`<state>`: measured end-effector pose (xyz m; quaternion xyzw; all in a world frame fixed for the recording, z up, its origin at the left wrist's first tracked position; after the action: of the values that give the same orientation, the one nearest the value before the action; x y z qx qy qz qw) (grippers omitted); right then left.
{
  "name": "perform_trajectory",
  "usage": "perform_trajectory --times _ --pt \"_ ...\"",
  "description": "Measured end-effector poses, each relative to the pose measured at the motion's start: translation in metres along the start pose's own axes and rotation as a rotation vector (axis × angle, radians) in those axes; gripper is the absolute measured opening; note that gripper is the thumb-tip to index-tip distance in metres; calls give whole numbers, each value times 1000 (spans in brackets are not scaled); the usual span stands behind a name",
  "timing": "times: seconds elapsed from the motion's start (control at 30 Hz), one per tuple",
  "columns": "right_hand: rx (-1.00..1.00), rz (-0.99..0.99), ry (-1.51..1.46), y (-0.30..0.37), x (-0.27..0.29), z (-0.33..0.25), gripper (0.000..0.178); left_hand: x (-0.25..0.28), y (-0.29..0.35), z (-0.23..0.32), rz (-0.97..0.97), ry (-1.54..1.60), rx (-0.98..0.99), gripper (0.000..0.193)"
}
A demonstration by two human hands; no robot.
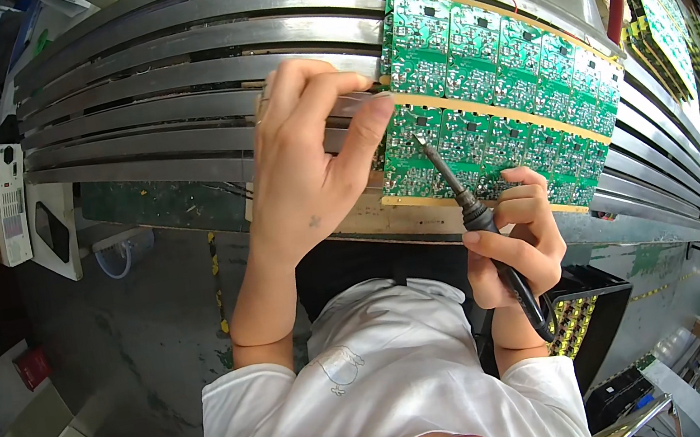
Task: Soldering components onto multiple printed circuit boards at an industrial assembly station.
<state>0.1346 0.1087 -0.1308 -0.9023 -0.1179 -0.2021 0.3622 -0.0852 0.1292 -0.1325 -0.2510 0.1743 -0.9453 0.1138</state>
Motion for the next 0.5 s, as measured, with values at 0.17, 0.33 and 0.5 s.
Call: perform_trajectory --times 0.17,0.33,0.5 --pt "2 3 23 1 11 -11 14 15 9 0 55 -126 -87 8" --pt "407 334 117 -7 101 33 26 17 25 -6 33 -79 -41 13" --pt "-167 557 -3 -76 155 106 34 8 41 -9 34 -5 124 6"
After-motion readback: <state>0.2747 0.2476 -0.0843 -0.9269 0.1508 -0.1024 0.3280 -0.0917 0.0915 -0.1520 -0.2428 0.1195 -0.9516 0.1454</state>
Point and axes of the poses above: each hand's wrist, its own y-axis away from the middle knuckle, its own x-axis out of the back of the hand, z = x × y, the point moved 4 cm from there along -y, towards the middle knuckle, and after that the axes turned 1 degree about -z, right-handed, at the moved point
